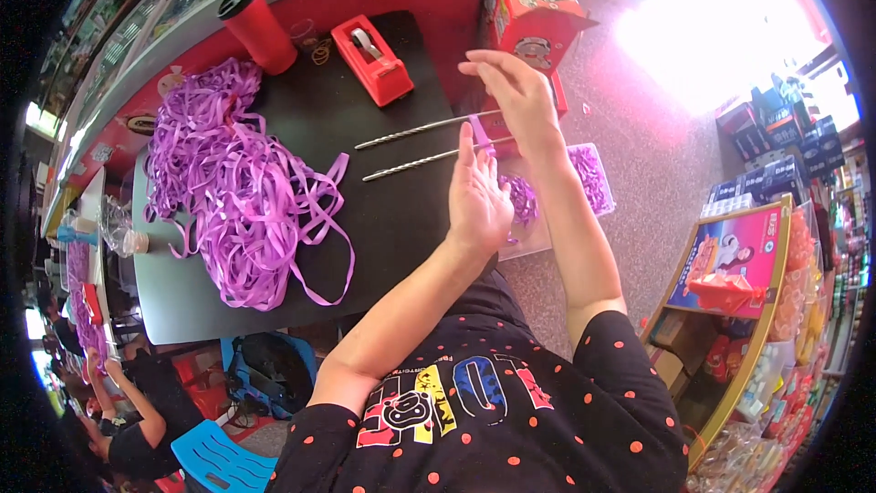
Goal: Wrapping purple ribbon around two parallel sticks to create multi-loop bows.
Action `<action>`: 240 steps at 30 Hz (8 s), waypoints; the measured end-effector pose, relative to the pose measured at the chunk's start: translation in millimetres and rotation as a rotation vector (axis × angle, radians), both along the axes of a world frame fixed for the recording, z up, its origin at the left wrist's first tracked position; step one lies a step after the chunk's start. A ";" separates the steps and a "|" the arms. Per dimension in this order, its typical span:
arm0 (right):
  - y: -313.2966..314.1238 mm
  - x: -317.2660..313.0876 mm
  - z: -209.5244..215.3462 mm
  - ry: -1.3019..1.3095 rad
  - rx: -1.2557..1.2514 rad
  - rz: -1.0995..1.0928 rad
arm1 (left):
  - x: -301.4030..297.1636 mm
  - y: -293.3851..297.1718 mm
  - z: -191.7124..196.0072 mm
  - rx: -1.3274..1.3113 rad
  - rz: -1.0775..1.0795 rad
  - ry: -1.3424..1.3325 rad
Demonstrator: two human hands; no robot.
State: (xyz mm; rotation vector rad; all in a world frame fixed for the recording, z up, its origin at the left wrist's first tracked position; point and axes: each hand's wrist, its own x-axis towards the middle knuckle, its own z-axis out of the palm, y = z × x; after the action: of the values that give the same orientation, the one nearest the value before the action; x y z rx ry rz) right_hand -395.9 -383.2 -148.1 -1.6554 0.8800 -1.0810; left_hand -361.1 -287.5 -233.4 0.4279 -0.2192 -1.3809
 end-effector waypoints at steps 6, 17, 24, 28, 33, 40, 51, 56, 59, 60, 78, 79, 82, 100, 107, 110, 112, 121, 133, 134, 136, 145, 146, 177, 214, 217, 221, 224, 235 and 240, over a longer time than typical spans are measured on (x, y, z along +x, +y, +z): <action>-59.8 78.3 -16.1 0.124 -0.119 0.152 | 1.8 1.5 0.3 -0.008 -0.017 -0.030; -76.8 113.7 -16.7 0.212 0.251 0.221 | 2.2 3.3 10.1 -0.081 -0.046 0.110; -64.7 100.4 -3.8 0.084 0.324 0.163 | 2.4 2.9 7.4 -0.036 -0.044 0.069; -53.3 89.7 -9.8 0.090 0.329 0.182 | 4.7 2.1 4.0 -0.030 -0.043 0.053; -53.1 81.4 -27.8 0.110 0.427 0.204 | 4.8 6.2 18.8 -0.076 -0.055 0.173; -47.4 89.4 -39.9 0.136 0.253 0.148 | 7.0 5.3 15.2 -0.125 -0.036 0.306; -61.8 92.1 -33.7 0.332 -0.044 0.158 | 5.8 5.8 16.6 -0.047 -0.049 0.223; -50.6 81.8 -20.3 0.544 -0.241 0.146 | 4.1 5.6 12.7 0.060 -0.037 0.162; -41.0 50.4 -21.0 0.338 0.005 0.263 | 0.9 2.0 -0.6 0.086 -0.067 0.099; -30.2 40.7 -11.9 0.324 0.082 0.321 | 2.2 1.1 -6.9 0.038 -0.035 0.059; 17.3 -52.7 10.2 0.483 0.054 0.349 | 0.5 2.0 -3.7 0.100 -0.052 0.071; 17.3 -52.9 9.7 0.490 0.042 0.366 | 0.5 2.4 -6.5 0.102 -0.052 0.071; 17.4 -57.9 3.8 0.486 0.070 0.346 | -0.2 2.5 -9.3 0.108 -0.046 0.062; 41.3 -66.2 -64.3 -0.039 0.323 0.062 | -0.3 1.7 -10.8 0.096 -0.058 0.046; 2.6 -77.4 -41.9 0.078 0.211 -0.025 | 2.9 5.9 6.0 0.152 -0.019 0.089; -15.3 -65.9 -36.0 0.291 0.184 0.169 | 3.1 5.9 2.9 0.125 -0.023 0.110; -23.0 -53.7 -37.6 0.430 0.267 0.310 | 3.4 5.6 0.6 0.134 -0.009 0.118; -35.7 -30.7 -39.6 0.779 0.140 0.367 | 2.0 6.5 4.4 0.158 0.004 0.127; -34.0 -33.6 -39.3 0.698 0.198 0.304 | 1.2 5.7 3.4 0.163 -0.002 0.147; -31.9 -36.7 -39.5 0.698 0.198 0.306 | 1.9 5.7 2.8 0.151 -0.003 0.142; -26.1 -47.5 -40.0 0.549 0.237 0.297 | 2.1 6.4 1.8 0.139 -0.003 0.137; 46.0 -67.0 -64.2 0.064 0.270 -0.074 | 5.2 10.1 11.8 0.154 -0.050 0.116; 46.5 -63.2 -69.9 0.060 0.245 -0.110 | 4.5 9.5 10.7 0.138 -0.035 0.133; 56.9 -35.7 -97.5 0.018 0.166 -0.331 | 5.8 9.1 10.5 0.062 -0.028 0.284; 51.5 -43.4 -89.6 0.027 0.178 -0.275 | 7.1 6.7 3.1 0.023 -0.050 0.178; 34.5 -47.6 -68.9 0.209 0.124 -0.263 | 6.2 7.7 9.8 0.132 -0.055 0.119; 0.8 -43.7 -54.9 0.373 0.078 0.041 | 6.5 7.6 4.8 0.077 -0.078 0.135; -20.9 -39.3 -47.6 0.495 0.187 0.301 | 4.8 7.1 4.1 0.087 -0.071 0.141; -48.3 -27.5 -35.4 0.863 0.034 0.433 | 5.1 6.6 4.5 0.084 -0.065 0.123; -41.8 -19.7 -27.9 0.966 -0.005 0.375 | 5.4 7.4 4.8 0.076 -0.055 0.118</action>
State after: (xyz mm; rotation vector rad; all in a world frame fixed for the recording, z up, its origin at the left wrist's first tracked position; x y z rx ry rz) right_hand -415.6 -425.0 -176.0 -2.2497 1.0690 0.0319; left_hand -355.7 -280.1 -228.6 0.4045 -0.0824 -1.4668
